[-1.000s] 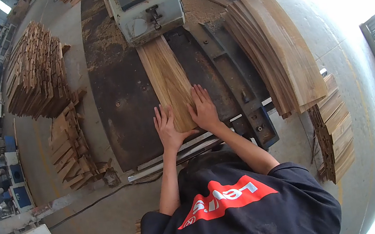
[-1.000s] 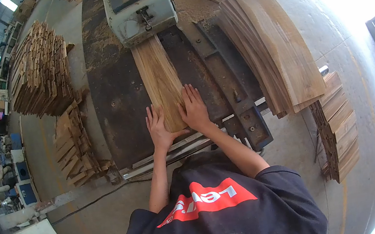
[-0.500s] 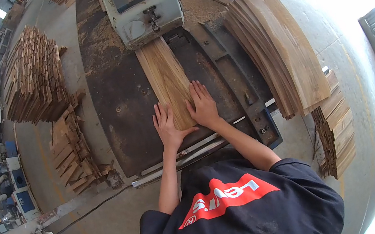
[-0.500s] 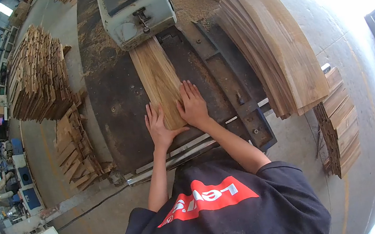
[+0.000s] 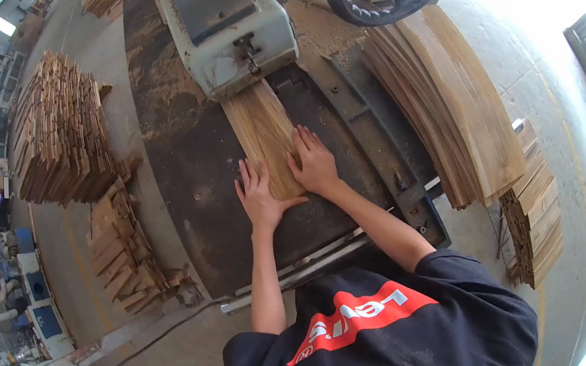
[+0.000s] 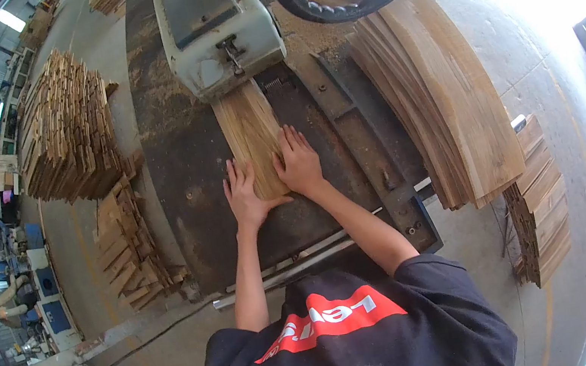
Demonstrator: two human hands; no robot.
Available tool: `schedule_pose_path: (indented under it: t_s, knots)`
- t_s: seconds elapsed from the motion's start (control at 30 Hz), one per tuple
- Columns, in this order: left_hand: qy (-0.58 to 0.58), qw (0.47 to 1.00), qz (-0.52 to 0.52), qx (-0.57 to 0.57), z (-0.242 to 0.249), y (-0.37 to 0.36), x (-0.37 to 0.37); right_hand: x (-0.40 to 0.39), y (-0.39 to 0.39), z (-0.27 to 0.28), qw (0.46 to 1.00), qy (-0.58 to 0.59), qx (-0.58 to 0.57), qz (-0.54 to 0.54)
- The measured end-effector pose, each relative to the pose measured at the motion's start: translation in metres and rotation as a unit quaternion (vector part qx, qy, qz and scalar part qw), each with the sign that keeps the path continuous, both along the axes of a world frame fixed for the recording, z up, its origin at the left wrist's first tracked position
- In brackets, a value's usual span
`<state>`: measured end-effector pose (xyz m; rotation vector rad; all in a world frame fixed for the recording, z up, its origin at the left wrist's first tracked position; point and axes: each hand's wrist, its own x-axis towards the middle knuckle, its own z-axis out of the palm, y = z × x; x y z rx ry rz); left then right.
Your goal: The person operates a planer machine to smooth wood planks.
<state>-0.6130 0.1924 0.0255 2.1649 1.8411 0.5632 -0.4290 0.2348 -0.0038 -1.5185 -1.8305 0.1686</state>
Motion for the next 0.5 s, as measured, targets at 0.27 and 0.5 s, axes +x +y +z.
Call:
schedule_pose_path:
  t_s: [0.27, 0.5]
  knots:
    - [0.016, 0.999, 0.034, -0.012, 0.002, 0.043, -0.003, -0.008, 0.053, -0.005, 1.0, -0.001, -0.013, 0.002]
    - [-0.06, 0.986, 0.073, 0.135, -0.031, 0.018, -0.003, 0.01, 0.069, 0.016, 0.996, -0.035, -0.068, 0.034]
